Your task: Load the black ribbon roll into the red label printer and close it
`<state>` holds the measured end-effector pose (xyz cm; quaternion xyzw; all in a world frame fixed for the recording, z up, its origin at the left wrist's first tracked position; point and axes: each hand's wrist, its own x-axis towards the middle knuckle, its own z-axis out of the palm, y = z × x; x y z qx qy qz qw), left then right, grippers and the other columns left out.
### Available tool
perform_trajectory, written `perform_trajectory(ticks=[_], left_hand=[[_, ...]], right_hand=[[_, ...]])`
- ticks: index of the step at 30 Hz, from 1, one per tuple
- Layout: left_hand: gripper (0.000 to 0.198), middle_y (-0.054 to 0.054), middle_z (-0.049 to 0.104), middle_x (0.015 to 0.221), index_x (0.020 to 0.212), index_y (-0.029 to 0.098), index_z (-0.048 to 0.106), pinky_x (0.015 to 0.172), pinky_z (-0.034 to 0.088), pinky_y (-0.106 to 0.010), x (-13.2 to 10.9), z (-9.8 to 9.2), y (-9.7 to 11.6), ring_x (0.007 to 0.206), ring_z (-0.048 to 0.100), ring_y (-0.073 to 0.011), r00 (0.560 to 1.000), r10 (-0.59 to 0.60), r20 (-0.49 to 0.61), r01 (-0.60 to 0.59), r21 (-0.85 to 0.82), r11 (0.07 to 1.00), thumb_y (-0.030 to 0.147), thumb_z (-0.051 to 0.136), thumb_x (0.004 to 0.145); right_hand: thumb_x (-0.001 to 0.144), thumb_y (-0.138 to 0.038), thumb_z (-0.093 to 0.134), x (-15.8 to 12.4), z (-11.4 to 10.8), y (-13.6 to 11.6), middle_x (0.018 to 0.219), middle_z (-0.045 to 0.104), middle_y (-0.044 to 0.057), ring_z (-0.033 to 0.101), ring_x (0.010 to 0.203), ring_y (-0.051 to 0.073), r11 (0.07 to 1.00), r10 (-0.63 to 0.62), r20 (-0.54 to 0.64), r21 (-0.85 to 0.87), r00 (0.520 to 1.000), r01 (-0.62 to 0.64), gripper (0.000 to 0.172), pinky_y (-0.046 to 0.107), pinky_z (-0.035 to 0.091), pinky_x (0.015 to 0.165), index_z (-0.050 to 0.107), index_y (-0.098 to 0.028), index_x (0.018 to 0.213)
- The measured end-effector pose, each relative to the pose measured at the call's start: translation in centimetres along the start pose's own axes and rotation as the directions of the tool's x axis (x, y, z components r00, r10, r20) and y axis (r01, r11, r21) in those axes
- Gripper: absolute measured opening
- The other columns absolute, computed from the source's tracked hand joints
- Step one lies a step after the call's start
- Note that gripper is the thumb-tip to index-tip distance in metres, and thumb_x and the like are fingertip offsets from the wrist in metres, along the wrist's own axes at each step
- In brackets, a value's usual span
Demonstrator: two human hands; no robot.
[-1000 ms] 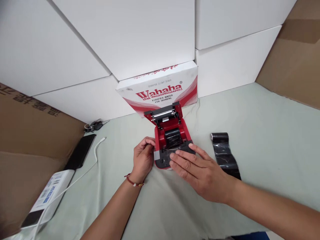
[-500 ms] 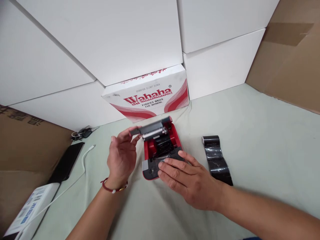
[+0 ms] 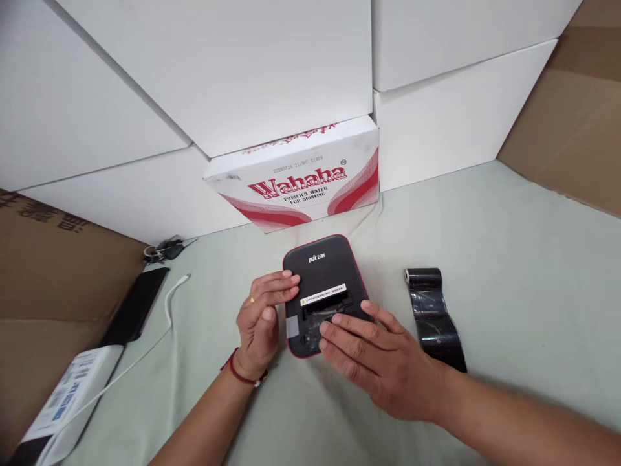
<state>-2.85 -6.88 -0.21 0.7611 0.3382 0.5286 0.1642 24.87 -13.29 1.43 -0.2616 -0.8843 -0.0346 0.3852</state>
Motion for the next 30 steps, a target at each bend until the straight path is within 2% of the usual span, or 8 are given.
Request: perform_trajectory(ticks=[4, 7, 11, 15, 18, 23, 27, 30], left_hand=[[0.026, -0.009, 0.084, 0.131, 0.127, 0.028, 0.080, 0.116, 0.054, -0.054, 0.1, -0.2, 0.0, 0.130, 0.072, -0.0302, 0.997, -0.037, 0.065, 0.042, -0.081, 0.996, 0.041, 0.067, 0.107], [0.030, -0.009, 0.079, 0.142, 0.130, 0.031, 0.080, 0.132, 0.042, -0.060, -0.3, 0.1, 0.0, 0.148, 0.061, -0.0326, 0.986, -0.149, 0.074, 0.162, -0.236, 0.958, 0.043, 0.073, 0.103], [0.063, -0.005, 0.053, 0.176, 0.154, 0.038, 0.067, 0.145, 0.016, -0.063, -0.4, 0.8, 0.8, 0.177, 0.025, -0.0360, 0.949, -0.274, 0.156, 0.315, -0.429, 0.847, 0.051, 0.082, 0.095], [0.094, 0.007, 0.025, 0.191, 0.170, 0.052, 0.045, 0.148, 0.013, -0.055, -0.2, 1.3, 1.5, 0.182, 0.007, -0.0317, 0.914, -0.343, 0.216, 0.403, -0.574, 0.713, 0.044, 0.089, 0.088], [0.112, 0.013, 0.018, 0.193, 0.173, 0.059, 0.032, 0.148, 0.015, -0.052, -0.2, 1.7, 1.8, 0.182, 0.008, -0.0298, 0.867, -0.441, 0.234, 0.475, -0.659, 0.584, 0.037, 0.092, 0.082], [0.132, 0.007, 0.035, 0.187, 0.179, 0.055, 0.013, 0.147, 0.023, -0.053, -0.2, 2.2, 2.3, 0.177, 0.029, -0.0303, 0.740, -0.582, 0.337, 0.597, -0.728, 0.337, 0.029, 0.089, 0.074], [0.137, 0.006, 0.044, 0.182, 0.179, 0.055, 0.010, 0.146, 0.025, -0.053, 0.0, 2.5, 2.8, 0.174, 0.036, -0.0282, 0.677, -0.658, 0.329, 0.606, -0.757, 0.246, 0.018, 0.082, 0.068], [0.137, 0.004, 0.047, 0.180, 0.178, 0.055, 0.010, 0.141, 0.036, -0.053, 0.2, 2.6, 3.1, 0.169, 0.043, -0.0290, 0.672, -0.659, 0.337, 0.602, -0.767, 0.223, 0.017, 0.081, 0.068]], right_hand=[[0.107, 0.000, 0.047, 0.0, 0.2, 0.0, 0.146, 0.080, 0.006, 0.056, 0.157, 0.018, 1.000, -0.002, -0.005, -0.012, 1.000, 0.002, 0.045, 0.044, 0.026, 0.145, 0.073, -0.012, 0.142], [0.107, -0.001, 0.050, 0.0, 0.2, 0.0, 0.147, 0.079, 0.008, 0.060, 0.152, 0.019, 1.000, -0.007, -0.017, -0.015, 1.000, 0.007, 0.043, 0.044, 0.026, 0.145, 0.072, -0.010, 0.143], [0.107, 0.000, 0.051, 0.0, 0.3, 0.0, 0.147, 0.079, 0.008, 0.062, 0.149, 0.020, 1.000, -0.004, -0.019, -0.014, 1.000, 0.004, 0.042, 0.045, 0.026, 0.144, 0.071, -0.009, 0.143], [0.108, -0.002, 0.051, 0.0, 0.4, 0.0, 0.147, 0.079, 0.008, 0.062, 0.148, 0.020, 1.000, -0.001, -0.021, -0.007, 1.000, 0.001, 0.041, 0.045, 0.026, 0.144, 0.071, -0.010, 0.143], [0.107, 0.001, 0.051, -0.2, 0.3, -0.1, 0.149, 0.078, 0.008, 0.061, 0.150, 0.020, 1.000, 0.010, -0.015, 0.000, 1.000, -0.010, 0.044, 0.045, 0.027, 0.144, 0.070, -0.010, 0.145], [0.107, 0.000, 0.051, -0.2, 0.1, -0.2, 0.151, 0.077, 0.008, 0.060, 0.152, 0.021, 0.999, 0.025, 0.025, 0.021, 0.999, -0.025, 0.045, 0.046, 0.025, 0.145, 0.069, -0.010, 0.146], [0.108, -0.001, 0.049, -0.1, 0.0, -0.3, 0.152, 0.077, 0.006, 0.060, 0.152, 0.019, 0.999, 0.032, 0.029, 0.026, 0.999, -0.032, 0.045, 0.045, 0.024, 0.145, 0.069, -0.010, 0.147], [0.106, 0.001, 0.050, -0.2, 0.1, -0.3, 0.150, 0.078, 0.006, 0.058, 0.155, 0.018, 0.999, 0.036, 0.019, 0.021, 0.999, -0.036, 0.047, 0.044, 0.025, 0.145, 0.069, -0.011, 0.147]])
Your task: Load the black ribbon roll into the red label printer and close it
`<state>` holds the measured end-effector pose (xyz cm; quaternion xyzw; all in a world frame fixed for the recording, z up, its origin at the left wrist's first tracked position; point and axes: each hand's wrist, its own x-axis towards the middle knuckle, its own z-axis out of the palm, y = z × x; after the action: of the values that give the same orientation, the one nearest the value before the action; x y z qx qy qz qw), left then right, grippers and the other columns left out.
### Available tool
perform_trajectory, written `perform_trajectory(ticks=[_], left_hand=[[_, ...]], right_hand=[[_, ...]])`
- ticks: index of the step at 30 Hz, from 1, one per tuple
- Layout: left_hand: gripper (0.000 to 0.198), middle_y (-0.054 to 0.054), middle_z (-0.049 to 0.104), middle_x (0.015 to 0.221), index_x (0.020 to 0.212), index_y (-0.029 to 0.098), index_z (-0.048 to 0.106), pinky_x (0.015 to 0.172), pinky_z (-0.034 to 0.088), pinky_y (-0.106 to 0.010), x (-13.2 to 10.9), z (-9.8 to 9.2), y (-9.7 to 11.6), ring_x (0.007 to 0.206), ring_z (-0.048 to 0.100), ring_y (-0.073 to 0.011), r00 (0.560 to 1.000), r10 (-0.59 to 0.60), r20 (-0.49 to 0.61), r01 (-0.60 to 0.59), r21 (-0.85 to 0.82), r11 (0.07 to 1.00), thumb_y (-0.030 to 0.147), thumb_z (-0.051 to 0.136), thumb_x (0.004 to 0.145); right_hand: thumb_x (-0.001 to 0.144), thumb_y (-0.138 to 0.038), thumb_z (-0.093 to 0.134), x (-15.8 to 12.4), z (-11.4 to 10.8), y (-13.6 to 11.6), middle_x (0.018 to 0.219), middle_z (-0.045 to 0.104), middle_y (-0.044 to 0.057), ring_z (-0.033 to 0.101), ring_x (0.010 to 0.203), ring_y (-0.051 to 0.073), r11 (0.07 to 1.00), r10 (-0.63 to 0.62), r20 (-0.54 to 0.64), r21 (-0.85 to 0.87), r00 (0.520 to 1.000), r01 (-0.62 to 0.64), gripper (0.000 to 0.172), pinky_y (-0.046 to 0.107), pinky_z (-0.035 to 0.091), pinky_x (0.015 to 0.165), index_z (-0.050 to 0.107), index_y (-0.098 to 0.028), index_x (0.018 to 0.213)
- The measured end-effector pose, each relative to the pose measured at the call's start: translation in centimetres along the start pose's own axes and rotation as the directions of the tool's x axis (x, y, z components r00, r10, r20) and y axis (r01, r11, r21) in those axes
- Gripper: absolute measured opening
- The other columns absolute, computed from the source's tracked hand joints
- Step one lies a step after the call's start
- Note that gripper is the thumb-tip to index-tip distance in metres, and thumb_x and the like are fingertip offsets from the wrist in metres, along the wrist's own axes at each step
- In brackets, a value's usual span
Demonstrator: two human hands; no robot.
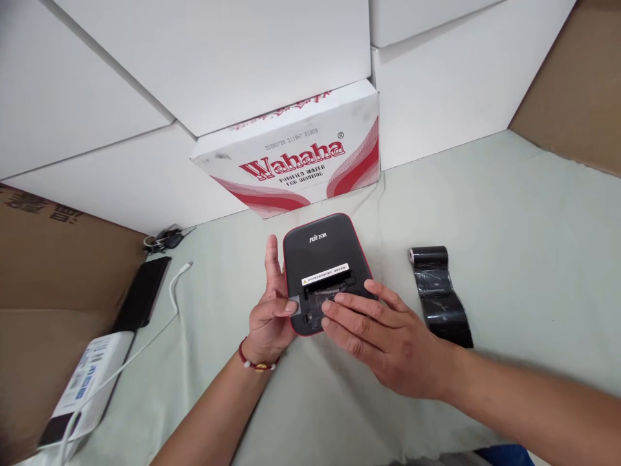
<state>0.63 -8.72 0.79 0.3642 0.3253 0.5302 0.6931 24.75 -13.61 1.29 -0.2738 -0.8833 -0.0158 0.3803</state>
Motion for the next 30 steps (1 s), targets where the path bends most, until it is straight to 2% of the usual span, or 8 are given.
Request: perform_trajectory(ticks=[7, 13, 16, 19, 21, 23, 26, 30], left_hand=[[0.138, 0.006, 0.041, 0.184, 0.177, 0.055, 0.015, 0.142, 0.035, -0.048, 0.3, 0.2, 0.1, 0.173, 0.036, -0.0280, 1.000, 0.030, -0.009, -0.030, 0.017, 0.999, 0.012, 0.082, 0.065], [0.132, 0.006, 0.021, 0.191, 0.176, 0.058, 0.017, 0.141, 0.035, -0.049, 0.7, -0.7, -0.8, 0.179, 0.020, -0.0312, 0.996, 0.074, 0.038, -0.077, 0.073, 0.994, 0.023, 0.090, 0.071], [0.126, 0.003, 0.019, 0.192, 0.177, 0.053, 0.021, 0.143, 0.029, -0.051, 0.8, -1.0, -1.3, 0.179, 0.019, -0.0327, 0.991, 0.102, 0.083, -0.110, 0.106, 0.988, 0.030, 0.092, 0.075], [0.114, 0.001, 0.022, 0.192, 0.176, 0.049, 0.026, 0.145, 0.024, -0.054, 0.9, -1.2, -1.8, 0.178, 0.023, -0.0340, 0.982, 0.148, 0.117, -0.162, 0.125, 0.979, 0.043, 0.089, 0.082], [0.108, 0.001, 0.024, 0.191, 0.176, 0.049, 0.028, 0.145, 0.023, -0.055, 1.0, -1.3, -2.0, 0.178, 0.024, -0.0347, 0.977, 0.169, 0.129, -0.186, 0.138, 0.973, 0.050, 0.087, 0.085], [0.105, 0.002, 0.027, 0.190, 0.174, 0.048, 0.032, 0.145, 0.022, -0.054, 1.1, -1.3, -2.1, 0.178, 0.024, -0.0345, 0.976, 0.173, 0.134, -0.193, 0.150, 0.970, 0.053, 0.087, 0.085], [0.104, 0.001, 0.031, 0.189, 0.173, 0.045, 0.036, 0.145, 0.023, -0.053, 1.4, -1.5, -2.2, 0.177, 0.024, -0.0346, 0.976, 0.175, 0.130, -0.194, 0.151, 0.969, 0.051, 0.088, 0.083], [0.107, -0.001, 0.034, 0.187, 0.173, 0.043, 0.037, 0.144, 0.025, -0.055, 1.6, -1.8, -2.4, 0.176, 0.026, -0.0359, 0.977, 0.172, 0.125, -0.190, 0.149, 0.970, 0.052, 0.090, 0.081]], right_hand=[[0.105, 0.000, 0.056, -0.1, 0.1, 0.2, 0.146, 0.080, 0.009, 0.061, 0.152, 0.018, 1.000, -0.018, -0.004, -0.019, 1.000, 0.018, 0.044, 0.043, 0.028, 0.144, 0.070, -0.011, 0.145], [0.105, -0.006, 0.061, 0.6, -1.0, 0.2, 0.144, 0.081, 0.010, 0.067, 0.143, 0.021, 0.999, -0.018, 0.026, -0.037, 1.000, 0.019, 0.041, 0.043, 0.034, 0.140, 0.070, -0.012, 0.144], [0.110, -0.022, 0.062, 2.8, -2.7, 1.0, 0.134, 0.084, 0.008, 0.075, 0.128, 0.021, 0.995, 0.023, 0.050, 0.094, 0.998, -0.028, 0.028, 0.045, 0.042, 0.134, 0.073, -0.018, 0.135], [0.114, -0.030, 0.056, 6.8, -4.1, 2.6, 0.122, 0.086, 0.006, 0.080, 0.110, 0.019, 0.957, 0.164, 0.138, 0.216, 0.977, -0.191, 0.023, 0.037, 0.059, 0.110, 0.077, -0.023, 0.121], [0.113, -0.029, 0.054, 9.9, -4.1, 3.6, 0.116, 0.086, 0.006, 0.081, 0.100, 0.020, 0.944, 0.275, 0.321, 0.089, 0.906, -0.318, 0.026, 0.033, 0.061, 0.090, 0.080, -0.023, 0.116], [0.107, -0.023, 0.061, 12.9, -3.3, 4.4, 0.113, 0.087, 0.007, 0.081, 0.095, 0.025, 0.917, 0.395, 0.542, -0.181, 0.742, -0.356, 0.022, 0.034, 0.058, 0.077, 0.082, -0.022, 0.115], [0.097, -0.015, 0.068, 15.9, -1.4, 4.7, 0.114, 0.086, 0.013, 0.081, 0.096, 0.030, 0.854, 0.520, 0.690, -0.443, 0.505, -0.273, 0.023, 0.035, 0.053, 0.071, 0.083, -0.020, 0.113], [0.094, -0.009, 0.065, 17.3, 0.4, 4.2, 0.101, 0.085, 0.016, 0.080, 0.095, 0.032, 0.847, 0.526, 0.725, -0.496, 0.445, -0.193, 0.023, 0.036, 0.053, 0.075, 0.084, -0.017, 0.105]])
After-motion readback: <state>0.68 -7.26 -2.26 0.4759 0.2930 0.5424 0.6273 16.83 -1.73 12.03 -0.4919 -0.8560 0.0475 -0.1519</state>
